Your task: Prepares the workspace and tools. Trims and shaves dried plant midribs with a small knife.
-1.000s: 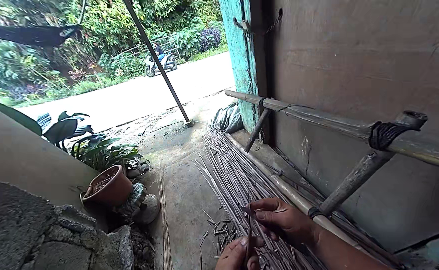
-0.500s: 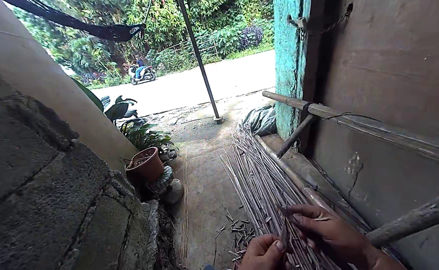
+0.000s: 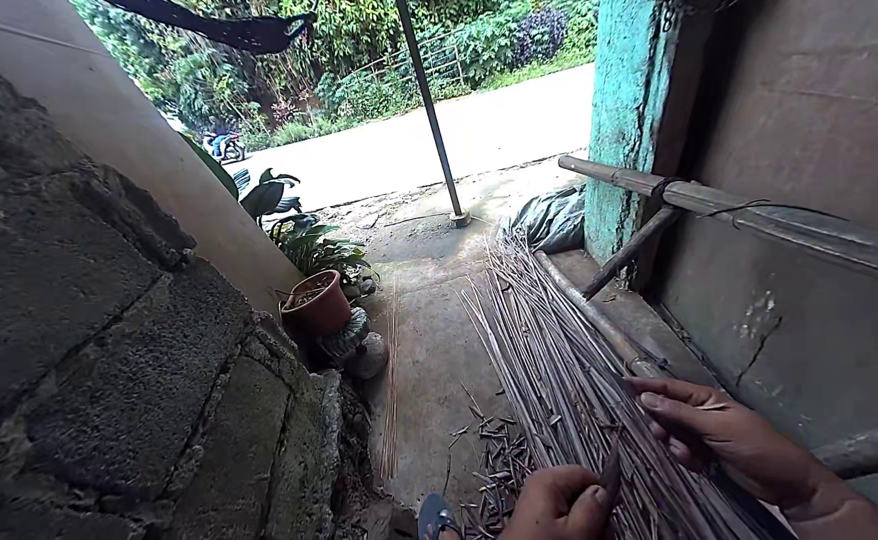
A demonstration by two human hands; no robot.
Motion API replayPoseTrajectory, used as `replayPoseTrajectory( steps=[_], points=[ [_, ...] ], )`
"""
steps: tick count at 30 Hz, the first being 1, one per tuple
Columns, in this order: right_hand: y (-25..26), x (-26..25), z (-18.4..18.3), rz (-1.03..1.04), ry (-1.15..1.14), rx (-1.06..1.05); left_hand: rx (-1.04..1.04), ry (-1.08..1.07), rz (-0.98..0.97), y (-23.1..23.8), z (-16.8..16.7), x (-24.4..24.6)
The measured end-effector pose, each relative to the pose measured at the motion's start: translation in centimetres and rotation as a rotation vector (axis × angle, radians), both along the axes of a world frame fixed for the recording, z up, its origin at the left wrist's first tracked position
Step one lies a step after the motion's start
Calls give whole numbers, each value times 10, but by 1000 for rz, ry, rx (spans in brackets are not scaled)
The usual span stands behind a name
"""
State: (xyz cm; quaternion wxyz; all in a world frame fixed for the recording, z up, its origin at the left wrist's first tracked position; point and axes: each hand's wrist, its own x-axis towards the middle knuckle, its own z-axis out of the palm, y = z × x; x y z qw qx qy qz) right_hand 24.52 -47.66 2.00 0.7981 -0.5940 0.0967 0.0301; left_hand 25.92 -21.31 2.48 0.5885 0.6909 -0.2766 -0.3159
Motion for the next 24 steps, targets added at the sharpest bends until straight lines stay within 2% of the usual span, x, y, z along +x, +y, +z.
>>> replayPoseTrajectory(
  steps=[2, 4, 6, 9, 11, 16, 22, 24],
  points=[
    [-2, -3, 1, 40, 4, 26, -5, -9, -11, -1, -1, -2],
    [1, -7, -1, 176, 7, 44, -22, 6, -12, -2, -4, 0],
    [4, -8, -6, 244, -6, 65, -62, 77, -11, -2, -8, 3],
    [3, -2, -4, 118, -28, 46, -138, 251, -39, -1, -10, 6],
    [1, -1, 4, 105, -16, 20, -153, 317, -59, 1, -10, 7],
    [12, -8, 3, 357, -40, 33, -192, 393, -5, 4, -8, 12],
    [6, 2, 2, 174, -90, 145, -301, 601, -59, 10, -6, 17],
    [6, 2, 0, 217, -96, 153, -328, 667, -72, 9, -6, 19]
  ],
)
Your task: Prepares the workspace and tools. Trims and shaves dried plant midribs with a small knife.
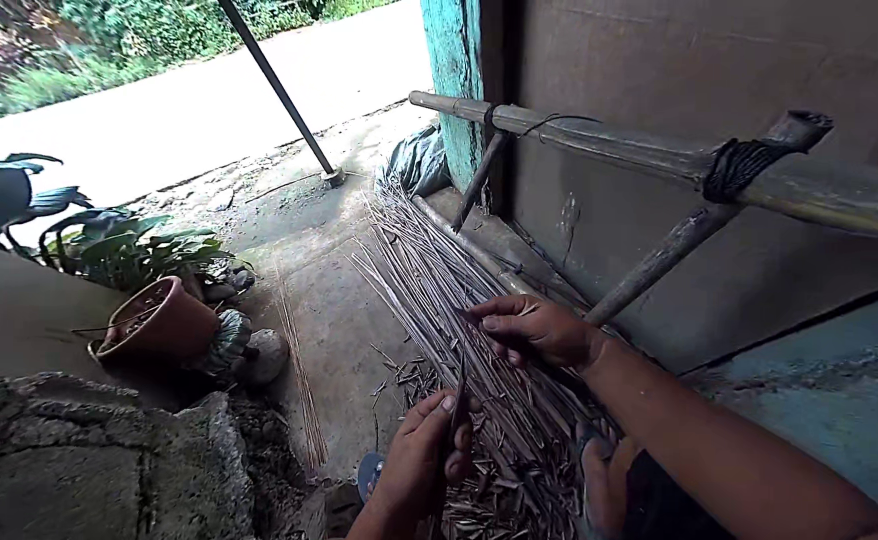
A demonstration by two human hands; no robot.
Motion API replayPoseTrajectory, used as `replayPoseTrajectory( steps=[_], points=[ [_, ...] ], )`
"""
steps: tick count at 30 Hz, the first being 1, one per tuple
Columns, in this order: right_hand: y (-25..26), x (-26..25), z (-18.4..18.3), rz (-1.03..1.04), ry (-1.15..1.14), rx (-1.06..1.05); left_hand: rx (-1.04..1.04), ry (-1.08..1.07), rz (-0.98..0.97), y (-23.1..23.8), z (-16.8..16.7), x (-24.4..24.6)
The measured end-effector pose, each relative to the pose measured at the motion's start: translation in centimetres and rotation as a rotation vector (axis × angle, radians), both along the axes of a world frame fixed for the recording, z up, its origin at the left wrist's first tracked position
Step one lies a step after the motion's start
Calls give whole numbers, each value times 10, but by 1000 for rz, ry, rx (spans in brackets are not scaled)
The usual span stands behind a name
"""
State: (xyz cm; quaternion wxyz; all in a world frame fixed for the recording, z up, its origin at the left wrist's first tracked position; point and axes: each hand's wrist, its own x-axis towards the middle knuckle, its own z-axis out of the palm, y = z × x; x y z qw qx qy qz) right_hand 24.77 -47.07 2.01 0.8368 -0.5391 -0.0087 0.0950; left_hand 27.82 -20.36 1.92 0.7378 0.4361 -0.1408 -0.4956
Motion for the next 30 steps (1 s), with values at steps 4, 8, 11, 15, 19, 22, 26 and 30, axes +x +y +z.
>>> replayPoseTrajectory(
  steps=[4, 8, 11, 15, 19, 22, 26, 30],
  points=[
    [3, -2, 1, 44, -63, 21, -40, 51, -44, 0, 0, 3],
    [-9, 2, 2, -78, -43, 63, -36, 63, -78, -1, 0, 0],
    [-9, -1, 2, -5, -55, 24, -24, 22, -71, -2, -1, -1],
    [-9, -2, 7, -52, -38, -66, 30, -91, -41, -2, -2, -2],
    [-14, -3, 10, -113, 21, -71, 87, -181, -29, -2, -2, -7],
    [-9, -8, 13, 27, 58, -188, 211, -420, 12, -3, 3, -10],
    [-13, -4, 10, -80, 105, -258, 349, -669, 54, -3, 3, -14],
    [-16, -4, 10, -42, 132, -214, 360, -739, 27, -4, 2, -14]
  ],
)
